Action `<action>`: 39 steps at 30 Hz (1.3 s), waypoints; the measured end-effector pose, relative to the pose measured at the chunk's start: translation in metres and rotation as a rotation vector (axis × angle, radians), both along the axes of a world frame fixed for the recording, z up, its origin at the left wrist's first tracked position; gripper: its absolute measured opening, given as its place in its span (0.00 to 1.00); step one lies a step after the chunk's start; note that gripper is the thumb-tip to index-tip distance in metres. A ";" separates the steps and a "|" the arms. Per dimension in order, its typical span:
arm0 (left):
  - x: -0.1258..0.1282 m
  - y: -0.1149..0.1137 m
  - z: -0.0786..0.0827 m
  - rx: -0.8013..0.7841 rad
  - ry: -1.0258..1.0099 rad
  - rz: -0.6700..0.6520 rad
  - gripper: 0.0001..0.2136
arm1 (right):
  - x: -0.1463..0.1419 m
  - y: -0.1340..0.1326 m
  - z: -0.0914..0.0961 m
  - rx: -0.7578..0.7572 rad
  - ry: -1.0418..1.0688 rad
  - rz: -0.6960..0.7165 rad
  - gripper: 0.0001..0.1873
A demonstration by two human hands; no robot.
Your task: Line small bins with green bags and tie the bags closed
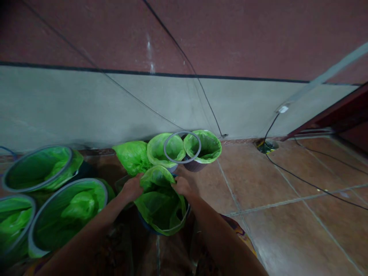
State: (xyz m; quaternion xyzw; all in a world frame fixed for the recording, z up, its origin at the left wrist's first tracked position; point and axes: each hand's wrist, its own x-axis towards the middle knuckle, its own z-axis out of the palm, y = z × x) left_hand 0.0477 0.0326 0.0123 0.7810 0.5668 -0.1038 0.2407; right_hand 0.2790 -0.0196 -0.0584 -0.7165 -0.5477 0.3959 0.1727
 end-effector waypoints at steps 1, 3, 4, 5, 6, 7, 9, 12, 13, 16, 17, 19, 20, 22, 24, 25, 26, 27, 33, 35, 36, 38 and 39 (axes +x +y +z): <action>-0.001 0.001 0.000 -0.011 0.002 -0.003 0.17 | 0.003 0.000 0.001 -0.007 -0.023 -0.009 0.08; -0.004 0.003 -0.001 -0.013 0.013 -0.011 0.16 | 0.010 0.001 0.007 0.000 -0.054 -0.032 0.10; -0.005 0.003 -0.002 -0.004 0.017 -0.016 0.15 | 0.015 0.002 0.013 0.016 -0.048 -0.052 0.10; -0.006 0.004 -0.002 0.009 0.022 -0.018 0.14 | 0.019 0.001 0.019 0.041 -0.026 -0.083 0.10; -0.008 0.004 -0.003 0.027 0.023 -0.018 0.13 | 0.023 0.001 0.026 0.071 0.010 -0.127 0.11; -0.009 0.005 -0.003 0.042 0.022 -0.015 0.13 | 0.026 0.000 0.034 0.106 0.059 -0.186 0.11; -0.010 0.005 -0.002 0.059 0.019 0.010 0.13 | 0.029 -0.004 0.048 0.186 0.168 -0.316 0.11; -0.012 0.007 -0.002 0.092 0.011 0.069 0.14 | 0.028 -0.011 0.062 0.292 0.270 -0.449 0.11; -0.012 0.007 -0.002 0.108 0.007 0.080 0.14 | 0.027 -0.013 0.064 0.310 0.283 -0.463 0.11; -0.012 0.007 -0.005 0.140 0.004 0.090 0.15 | 0.022 -0.018 0.067 0.276 0.282 -0.471 0.10; -0.012 0.006 -0.006 0.141 0.008 0.090 0.14 | 0.020 -0.019 0.068 0.272 0.279 -0.466 0.10; -0.012 0.005 -0.007 0.141 0.014 0.083 0.14 | 0.017 -0.021 0.070 0.329 0.273 -0.445 0.11; -0.011 0.004 -0.007 0.146 0.011 0.078 0.14 | 0.015 -0.022 0.073 0.383 0.272 -0.433 0.11; -0.009 0.003 -0.003 0.160 0.000 0.080 0.13 | 0.012 -0.024 0.078 0.477 0.283 -0.412 0.13; -0.007 0.004 0.004 0.171 -0.036 0.101 0.11 | 0.009 -0.026 0.086 0.534 0.311 -0.422 0.13; -0.007 0.004 0.009 0.174 -0.080 0.117 0.10 | 0.008 -0.027 0.090 0.558 0.325 -0.428 0.13; -0.006 0.004 0.014 0.174 -0.150 0.135 0.08 | 0.007 -0.029 0.095 0.586 0.333 -0.440 0.13; -0.007 0.004 0.019 0.170 -0.250 0.151 0.08 | 0.007 -0.031 0.100 0.617 0.336 -0.458 0.12; -0.018 0.000 0.038 0.130 -0.945 0.265 0.09 | 0.013 -0.043 0.124 0.802 0.263 -0.579 0.11; -0.021 -0.001 0.037 0.160 -0.982 0.295 0.10 | 0.017 -0.043 0.121 0.811 0.236 -0.614 0.11; -0.021 -0.001 0.035 0.162 -0.935 0.288 0.10 | 0.019 -0.041 0.116 0.772 0.228 -0.605 0.11; -0.018 -0.001 0.028 0.145 -0.699 0.231 0.10 | 0.022 -0.038 0.104 0.607 0.195 -0.528 0.11; -0.016 -0.001 0.023 0.135 -0.535 0.189 0.09 | 0.023 -0.036 0.098 0.502 0.161 -0.471 0.11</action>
